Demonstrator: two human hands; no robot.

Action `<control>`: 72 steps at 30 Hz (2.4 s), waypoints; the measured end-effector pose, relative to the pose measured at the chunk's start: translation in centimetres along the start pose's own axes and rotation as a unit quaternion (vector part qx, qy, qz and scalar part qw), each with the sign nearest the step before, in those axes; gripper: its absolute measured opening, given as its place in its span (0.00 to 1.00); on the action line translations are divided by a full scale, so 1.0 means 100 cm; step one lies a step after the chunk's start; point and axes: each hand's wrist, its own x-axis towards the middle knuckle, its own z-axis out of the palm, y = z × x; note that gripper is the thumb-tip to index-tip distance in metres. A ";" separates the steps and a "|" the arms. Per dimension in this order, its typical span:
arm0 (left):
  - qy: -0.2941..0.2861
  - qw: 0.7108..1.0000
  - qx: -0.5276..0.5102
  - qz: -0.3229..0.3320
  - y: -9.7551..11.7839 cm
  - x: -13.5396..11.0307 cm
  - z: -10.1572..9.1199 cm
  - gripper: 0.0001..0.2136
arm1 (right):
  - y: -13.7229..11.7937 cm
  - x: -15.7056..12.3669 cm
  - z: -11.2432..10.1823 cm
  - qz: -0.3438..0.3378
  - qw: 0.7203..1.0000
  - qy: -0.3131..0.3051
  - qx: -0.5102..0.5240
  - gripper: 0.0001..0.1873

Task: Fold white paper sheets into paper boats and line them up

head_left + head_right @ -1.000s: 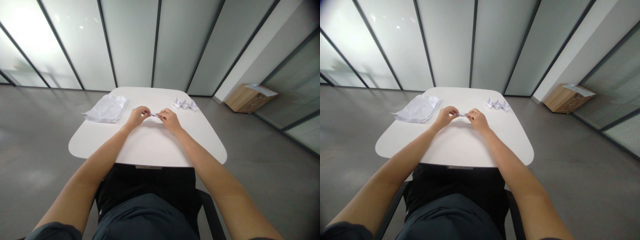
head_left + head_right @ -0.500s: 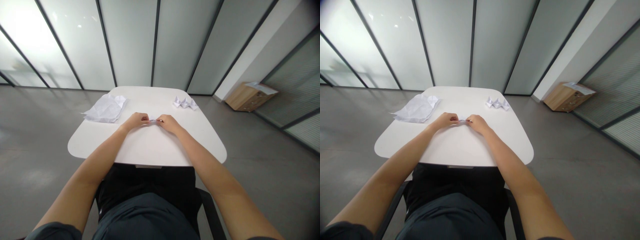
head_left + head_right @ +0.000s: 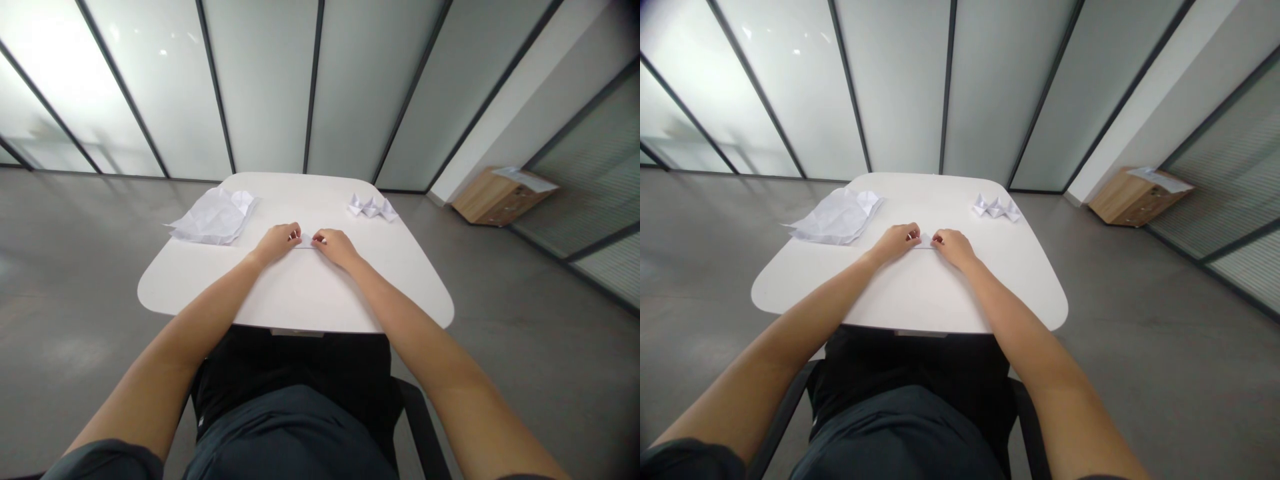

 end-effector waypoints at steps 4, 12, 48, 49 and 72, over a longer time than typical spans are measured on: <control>-0.003 1.000 0.018 0.009 0.001 -0.001 -0.001 0.05 | -0.003 0.000 0.001 0.003 1.000 -0.001 -0.023 0.09; -0.025 0.999 0.037 0.022 0.001 0.003 0.001 0.10 | -0.007 0.000 0.000 -0.002 0.998 -0.030 -0.050 0.14; -0.185 0.976 0.104 -0.054 -0.004 -0.005 -0.027 0.21 | 0.012 0.004 -0.012 -0.015 0.992 -0.124 -0.005 0.17; -0.186 0.975 0.107 -0.056 -0.004 -0.005 -0.027 0.21 | 0.010 0.003 -0.012 -0.011 0.992 -0.127 -0.001 0.17; -0.042 0.999 -0.018 0.013 0.008 -0.005 -0.014 0.15 | 0.011 -0.004 -0.002 -0.007 1.000 -0.018 -0.010 0.20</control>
